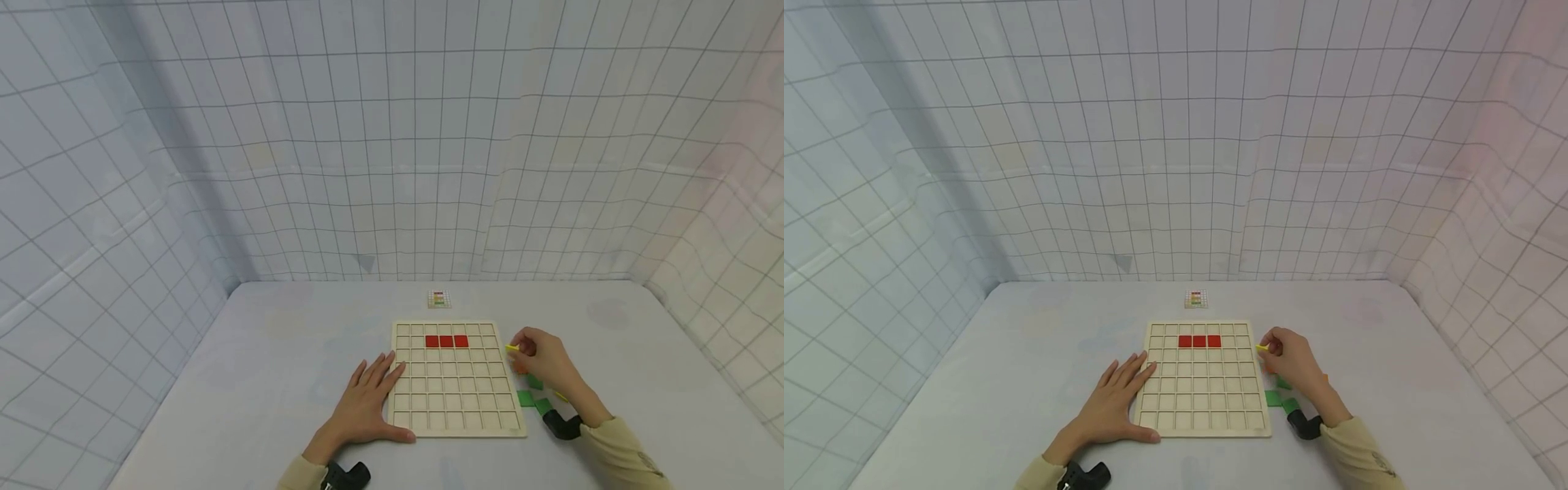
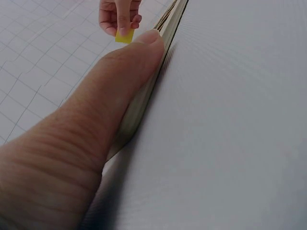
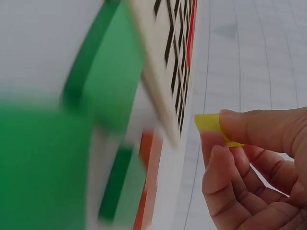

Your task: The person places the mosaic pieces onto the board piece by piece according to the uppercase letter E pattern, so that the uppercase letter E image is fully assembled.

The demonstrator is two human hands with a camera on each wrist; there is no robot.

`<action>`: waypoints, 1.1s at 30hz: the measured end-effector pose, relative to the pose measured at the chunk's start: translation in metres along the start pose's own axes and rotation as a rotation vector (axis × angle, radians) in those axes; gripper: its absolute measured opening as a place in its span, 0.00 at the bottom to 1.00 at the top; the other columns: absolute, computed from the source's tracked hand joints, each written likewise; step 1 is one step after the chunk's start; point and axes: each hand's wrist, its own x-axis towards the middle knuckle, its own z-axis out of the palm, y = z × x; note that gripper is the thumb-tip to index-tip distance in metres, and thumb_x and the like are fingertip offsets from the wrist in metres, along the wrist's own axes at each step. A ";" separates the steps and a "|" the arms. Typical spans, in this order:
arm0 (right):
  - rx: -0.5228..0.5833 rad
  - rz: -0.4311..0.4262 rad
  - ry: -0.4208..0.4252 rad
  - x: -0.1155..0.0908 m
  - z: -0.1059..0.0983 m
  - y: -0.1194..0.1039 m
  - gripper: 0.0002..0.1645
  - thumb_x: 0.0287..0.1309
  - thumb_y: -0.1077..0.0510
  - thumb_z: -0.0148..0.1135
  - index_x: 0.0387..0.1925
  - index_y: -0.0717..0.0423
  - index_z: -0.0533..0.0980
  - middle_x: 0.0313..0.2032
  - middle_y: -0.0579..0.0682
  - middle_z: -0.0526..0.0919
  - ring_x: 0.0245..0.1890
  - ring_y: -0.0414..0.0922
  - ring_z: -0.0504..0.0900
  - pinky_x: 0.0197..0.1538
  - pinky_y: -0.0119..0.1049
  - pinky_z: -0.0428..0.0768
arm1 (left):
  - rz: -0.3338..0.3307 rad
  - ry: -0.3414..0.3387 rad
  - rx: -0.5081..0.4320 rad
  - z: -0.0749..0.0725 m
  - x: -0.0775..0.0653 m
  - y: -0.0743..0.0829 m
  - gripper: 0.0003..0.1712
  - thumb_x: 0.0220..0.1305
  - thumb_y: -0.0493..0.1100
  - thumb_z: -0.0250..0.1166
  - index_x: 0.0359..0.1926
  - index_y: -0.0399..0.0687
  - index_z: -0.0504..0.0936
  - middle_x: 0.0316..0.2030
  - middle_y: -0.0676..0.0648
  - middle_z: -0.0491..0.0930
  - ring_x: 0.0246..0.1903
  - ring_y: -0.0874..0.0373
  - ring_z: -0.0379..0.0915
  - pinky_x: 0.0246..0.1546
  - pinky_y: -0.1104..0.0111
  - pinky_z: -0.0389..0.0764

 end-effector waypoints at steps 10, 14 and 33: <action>0.107 -0.136 -0.143 0.021 0.044 -0.031 0.06 0.52 0.68 0.67 0.30 0.57 0.77 0.24 0.42 0.76 0.24 0.38 0.74 0.27 0.31 0.75 | 0.012 0.016 -0.007 -0.001 -0.001 0.000 0.68 0.39 0.86 0.54 0.75 0.53 0.50 0.74 0.48 0.41 0.72 0.53 0.34 0.68 0.51 0.37; 0.106 -0.175 -0.175 0.029 0.059 -0.041 0.04 0.54 0.67 0.66 0.30 0.59 0.79 0.25 0.42 0.77 0.25 0.37 0.74 0.28 0.31 0.76 | 0.014 0.022 -0.008 0.000 -0.001 0.000 0.68 0.39 0.86 0.54 0.75 0.53 0.50 0.74 0.47 0.42 0.72 0.52 0.34 0.67 0.51 0.38; -0.036 -0.141 -0.164 0.048 0.091 -0.066 0.05 0.53 0.64 0.68 0.27 0.53 0.80 0.24 0.39 0.77 0.26 0.37 0.73 0.31 0.33 0.74 | 0.043 0.053 -0.023 -0.001 -0.001 0.000 0.68 0.39 0.85 0.55 0.74 0.50 0.53 0.73 0.44 0.45 0.71 0.49 0.38 0.66 0.48 0.41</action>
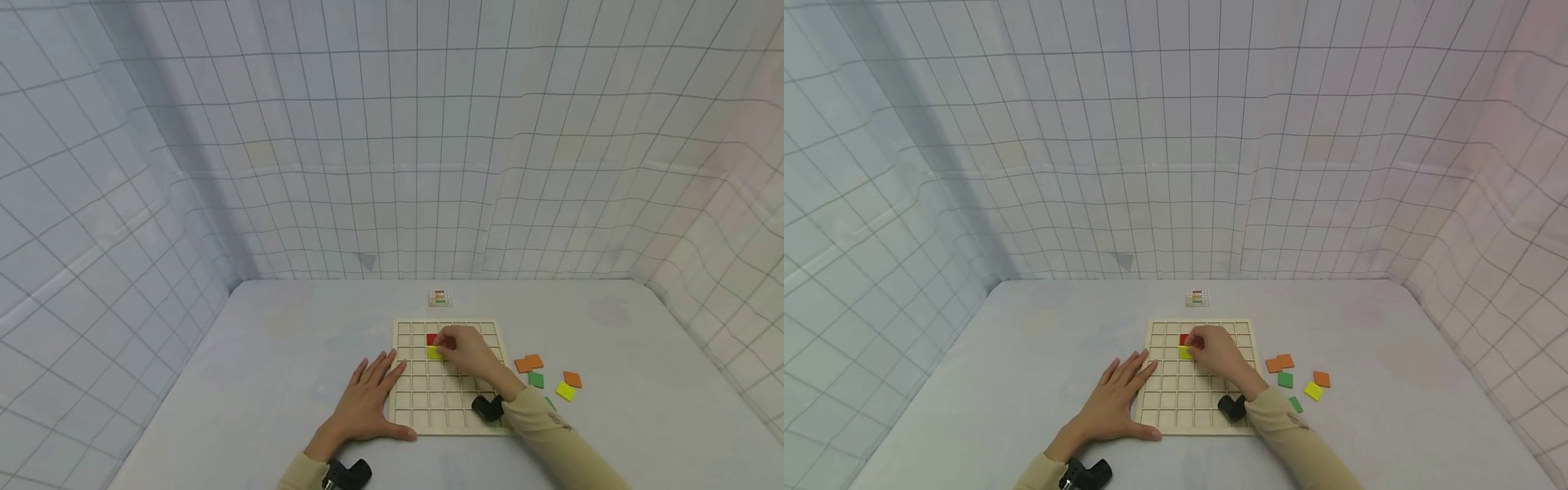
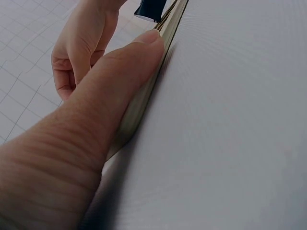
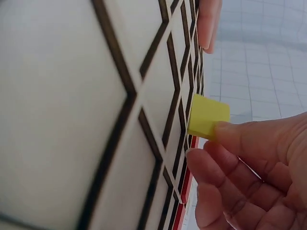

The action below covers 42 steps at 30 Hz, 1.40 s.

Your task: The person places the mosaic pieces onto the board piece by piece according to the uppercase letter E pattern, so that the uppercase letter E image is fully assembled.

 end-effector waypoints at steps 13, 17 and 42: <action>-0.109 0.076 -0.052 -0.001 -0.003 -0.003 0.07 0.52 0.65 0.67 0.34 0.55 0.85 0.29 0.42 0.78 0.27 0.39 0.71 0.32 0.36 0.74 | -0.038 -0.047 0.000 -0.001 0.000 0.002 0.69 0.38 0.86 0.55 0.75 0.53 0.50 0.74 0.48 0.42 0.72 0.53 0.33 0.67 0.51 0.37; -0.097 0.067 -0.106 -0.003 -0.004 -0.002 0.11 0.50 0.66 0.67 0.38 0.57 0.85 0.30 0.43 0.76 0.25 0.40 0.68 0.28 0.34 0.71 | -0.035 -0.043 -0.001 -0.002 0.000 0.002 0.68 0.38 0.85 0.56 0.75 0.52 0.51 0.74 0.47 0.42 0.72 0.52 0.34 0.67 0.49 0.38; 0.061 -0.181 -0.169 -0.048 -0.049 0.036 0.12 0.60 0.63 0.63 0.46 0.59 0.80 0.42 0.48 0.79 0.38 0.44 0.78 0.37 0.35 0.79 | -0.041 -0.045 0.011 0.000 -0.001 0.002 0.68 0.38 0.86 0.54 0.75 0.54 0.50 0.74 0.48 0.42 0.72 0.54 0.33 0.68 0.52 0.37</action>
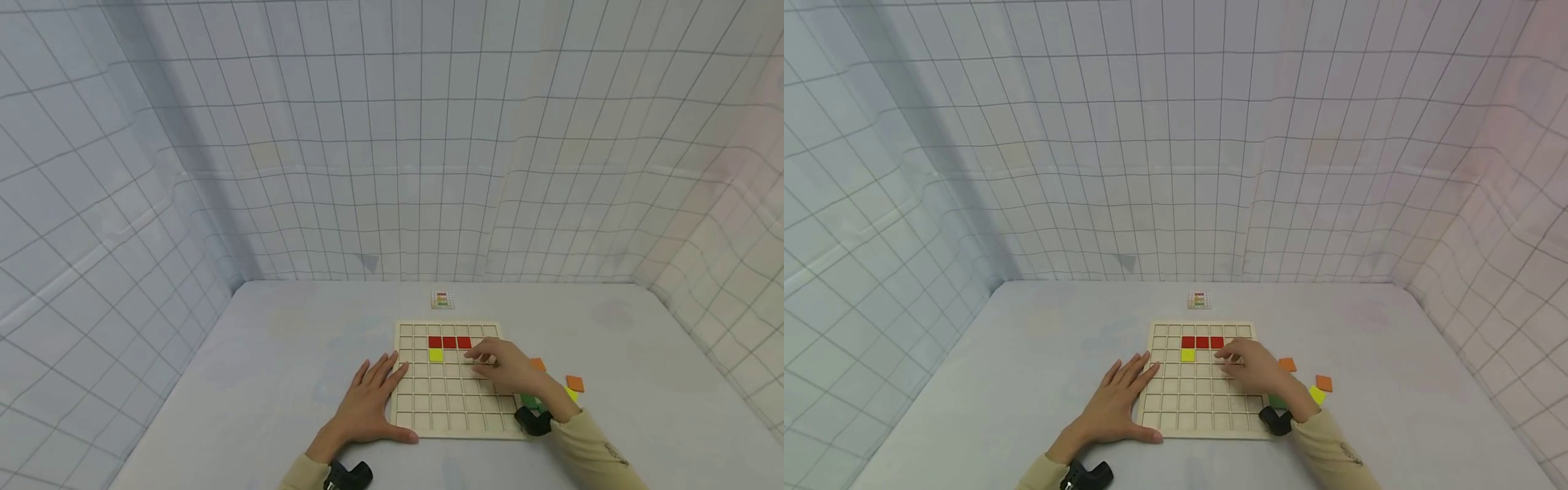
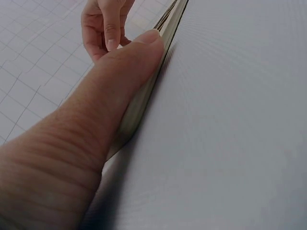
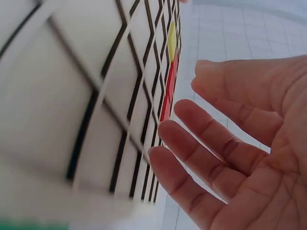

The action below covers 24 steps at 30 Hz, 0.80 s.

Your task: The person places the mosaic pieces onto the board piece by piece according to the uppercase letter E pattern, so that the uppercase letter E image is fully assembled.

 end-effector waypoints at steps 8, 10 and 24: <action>-0.054 0.140 0.099 -0.025 -0.022 0.010 0.09 0.57 0.63 0.65 0.41 0.59 0.81 0.38 0.46 0.79 0.32 0.41 0.74 0.30 0.35 0.74 | -0.001 0.002 -0.005 0.001 0.000 -0.001 0.69 0.38 0.86 0.55 0.75 0.54 0.50 0.74 0.48 0.42 0.72 0.53 0.33 0.67 0.51 0.37; -0.064 0.181 0.104 -0.030 -0.028 0.013 0.09 0.54 0.63 0.67 0.40 0.59 0.81 0.35 0.47 0.78 0.29 0.41 0.72 0.27 0.34 0.73 | -0.003 0.000 -0.004 0.001 0.000 0.000 0.69 0.38 0.86 0.55 0.75 0.54 0.49 0.74 0.48 0.42 0.72 0.53 0.33 0.68 0.51 0.37; -0.137 0.354 0.021 -0.044 -0.040 0.027 0.11 0.47 0.62 0.72 0.35 0.56 0.82 0.31 0.46 0.73 0.29 0.43 0.66 0.32 0.37 0.68 | 0.007 0.012 -0.002 0.001 -0.001 -0.001 0.68 0.38 0.86 0.54 0.75 0.54 0.49 0.74 0.49 0.41 0.72 0.54 0.33 0.68 0.52 0.37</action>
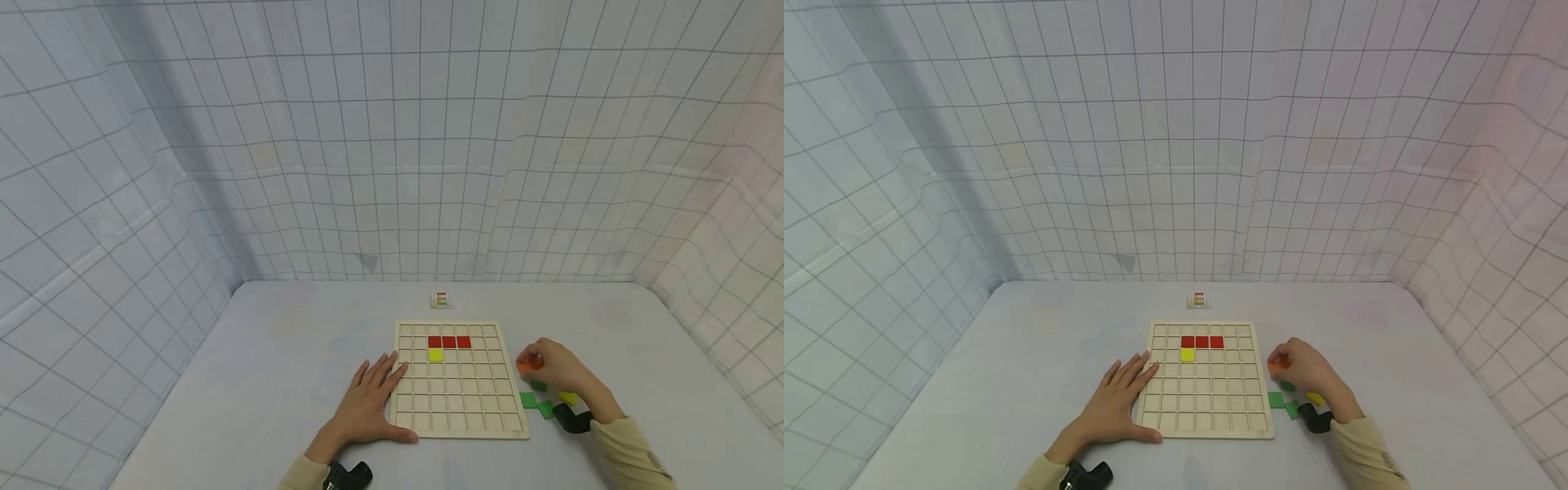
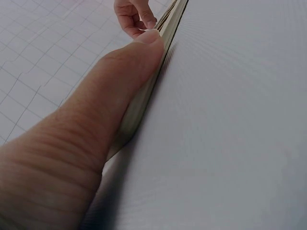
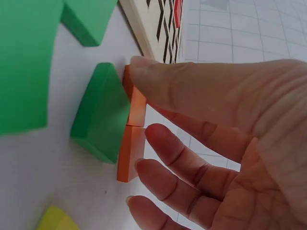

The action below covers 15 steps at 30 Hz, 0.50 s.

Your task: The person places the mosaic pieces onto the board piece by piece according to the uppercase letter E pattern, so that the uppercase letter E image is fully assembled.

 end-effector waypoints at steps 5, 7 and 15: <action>0.002 0.028 -0.006 0.001 0.000 0.002 0.10 0.46 0.63 0.72 0.34 0.56 0.83 0.31 0.46 0.74 0.29 0.44 0.66 0.32 0.38 0.68 | 0.000 0.000 -0.001 0.000 -0.001 0.000 0.68 0.39 0.86 0.54 0.75 0.54 0.49 0.74 0.48 0.41 0.72 0.53 0.33 0.68 0.52 0.37; 0.003 0.048 -0.007 0.003 0.000 0.002 0.09 0.46 0.64 0.72 0.34 0.56 0.83 0.31 0.46 0.74 0.29 0.44 0.67 0.32 0.38 0.69 | -0.002 -0.002 0.002 0.000 0.000 0.000 0.68 0.39 0.86 0.54 0.75 0.55 0.49 0.74 0.49 0.41 0.72 0.54 0.33 0.68 0.52 0.36; 0.023 0.086 0.005 0.010 0.001 0.005 0.06 0.48 0.62 0.71 0.32 0.55 0.82 0.30 0.46 0.75 0.30 0.44 0.71 0.33 0.39 0.72 | -0.001 -0.001 0.009 0.001 0.000 0.000 0.68 0.39 0.86 0.53 0.75 0.56 0.48 0.74 0.49 0.40 0.72 0.55 0.32 0.68 0.53 0.36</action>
